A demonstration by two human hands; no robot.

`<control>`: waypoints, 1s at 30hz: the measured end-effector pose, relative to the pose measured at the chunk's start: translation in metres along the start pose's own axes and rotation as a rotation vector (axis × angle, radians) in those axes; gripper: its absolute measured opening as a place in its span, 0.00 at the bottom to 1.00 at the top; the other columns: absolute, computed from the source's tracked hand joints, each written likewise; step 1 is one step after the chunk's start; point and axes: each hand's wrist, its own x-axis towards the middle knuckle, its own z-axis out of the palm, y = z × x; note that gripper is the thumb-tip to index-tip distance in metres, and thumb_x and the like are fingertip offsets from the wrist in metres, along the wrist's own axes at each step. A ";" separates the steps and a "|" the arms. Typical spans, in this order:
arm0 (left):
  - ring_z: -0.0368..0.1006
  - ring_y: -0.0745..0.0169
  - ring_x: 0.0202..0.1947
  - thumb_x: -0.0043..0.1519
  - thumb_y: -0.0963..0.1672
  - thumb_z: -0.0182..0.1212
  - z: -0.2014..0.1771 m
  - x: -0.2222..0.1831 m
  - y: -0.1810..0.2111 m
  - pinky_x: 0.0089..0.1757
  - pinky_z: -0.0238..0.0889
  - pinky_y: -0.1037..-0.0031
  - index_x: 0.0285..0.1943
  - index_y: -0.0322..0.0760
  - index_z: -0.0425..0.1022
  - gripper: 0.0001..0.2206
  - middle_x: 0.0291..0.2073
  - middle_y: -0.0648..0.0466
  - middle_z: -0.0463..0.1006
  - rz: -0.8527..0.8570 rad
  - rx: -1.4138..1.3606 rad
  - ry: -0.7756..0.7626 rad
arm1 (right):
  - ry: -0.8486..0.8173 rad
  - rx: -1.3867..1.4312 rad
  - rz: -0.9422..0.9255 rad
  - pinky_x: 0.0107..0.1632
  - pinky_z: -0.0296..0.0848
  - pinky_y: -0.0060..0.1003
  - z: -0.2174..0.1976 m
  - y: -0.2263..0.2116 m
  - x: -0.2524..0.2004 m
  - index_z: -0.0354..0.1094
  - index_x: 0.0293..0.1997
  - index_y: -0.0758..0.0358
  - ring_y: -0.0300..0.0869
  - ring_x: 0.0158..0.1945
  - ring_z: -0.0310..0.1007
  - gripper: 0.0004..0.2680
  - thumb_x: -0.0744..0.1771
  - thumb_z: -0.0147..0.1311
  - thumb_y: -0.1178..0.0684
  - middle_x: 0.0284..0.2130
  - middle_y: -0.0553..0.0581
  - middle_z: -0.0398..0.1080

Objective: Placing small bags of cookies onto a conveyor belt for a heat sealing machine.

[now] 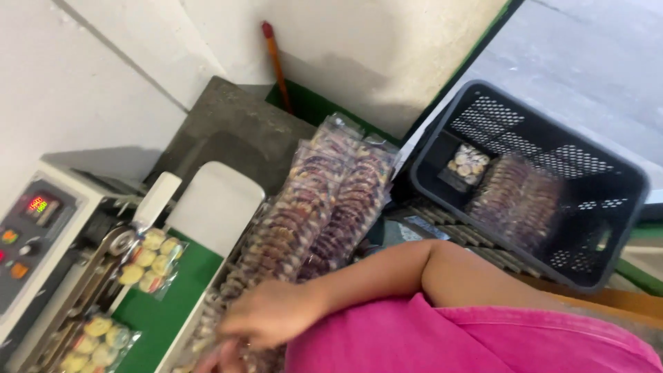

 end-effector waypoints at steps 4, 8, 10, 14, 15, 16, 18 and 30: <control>0.82 0.49 0.42 0.61 0.54 0.63 -0.004 0.076 0.205 0.44 0.73 0.61 0.49 0.33 0.88 0.22 0.43 0.44 0.86 0.049 0.556 -0.087 | 0.208 0.332 0.145 0.52 0.74 0.35 -0.043 -0.001 0.010 0.70 0.60 0.52 0.42 0.51 0.81 0.12 0.70 0.55 0.47 0.50 0.53 0.79; 0.70 0.46 0.52 0.66 0.45 0.64 0.025 0.056 0.166 0.51 0.67 0.66 0.68 0.29 0.59 0.26 0.58 0.36 0.69 -0.033 -0.055 0.379 | 0.176 0.441 0.173 0.59 0.71 0.32 -0.052 0.010 0.008 0.70 0.61 0.51 0.38 0.58 0.77 0.17 0.67 0.61 0.42 0.54 0.48 0.77; 0.83 0.47 0.42 0.67 0.48 0.66 0.030 0.059 0.156 0.44 0.80 0.65 0.49 0.28 0.78 0.16 0.42 0.35 0.83 -0.349 -0.788 0.258 | 0.194 0.625 0.151 0.59 0.72 0.30 -0.048 0.015 0.011 0.74 0.56 0.56 0.35 0.54 0.76 0.17 0.65 0.64 0.42 0.50 0.49 0.79; 0.81 0.36 0.44 0.68 0.43 0.62 0.038 0.074 0.160 0.43 0.78 0.46 0.53 0.34 0.78 0.09 0.47 0.34 0.83 -0.515 -0.975 0.306 | 0.328 0.738 0.380 0.48 0.72 0.23 -0.052 0.006 0.018 0.79 0.46 0.56 0.27 0.43 0.75 0.08 0.66 0.66 0.49 0.39 0.44 0.82; 0.81 0.40 0.44 0.67 0.44 0.63 0.041 0.078 0.160 0.43 0.78 0.48 0.50 0.36 0.78 0.08 0.46 0.38 0.83 -0.544 -0.951 0.323 | 0.402 0.846 0.391 0.45 0.72 0.24 -0.059 0.003 0.020 0.80 0.44 0.60 0.29 0.42 0.76 0.08 0.67 0.64 0.49 0.37 0.48 0.82; 0.81 0.44 0.44 0.67 0.46 0.63 0.046 0.081 0.160 0.42 0.79 0.50 0.48 0.38 0.78 0.08 0.46 0.41 0.84 -0.580 -0.931 0.331 | 0.484 0.952 0.410 0.42 0.72 0.24 -0.066 0.000 0.017 0.80 0.42 0.64 0.32 0.40 0.76 0.09 0.68 0.62 0.48 0.36 0.52 0.82; 0.81 0.43 0.45 0.67 0.46 0.65 0.048 0.089 0.173 0.40 0.78 0.48 0.45 0.40 0.78 0.07 0.45 0.44 0.84 -0.620 -0.923 0.364 | 0.536 0.955 0.345 0.37 0.67 0.24 -0.064 0.009 0.017 0.78 0.40 0.62 0.30 0.35 0.71 0.07 0.69 0.61 0.50 0.32 0.49 0.77; 0.78 0.59 0.47 0.69 0.40 0.61 0.068 0.137 0.163 0.52 0.73 0.70 0.52 0.34 0.76 0.06 0.45 0.47 0.80 -0.043 -0.324 0.277 | 0.601 0.389 0.144 0.55 0.72 0.34 -0.098 0.052 0.006 0.76 0.53 0.56 0.41 0.50 0.77 0.07 0.71 0.53 0.57 0.45 0.52 0.75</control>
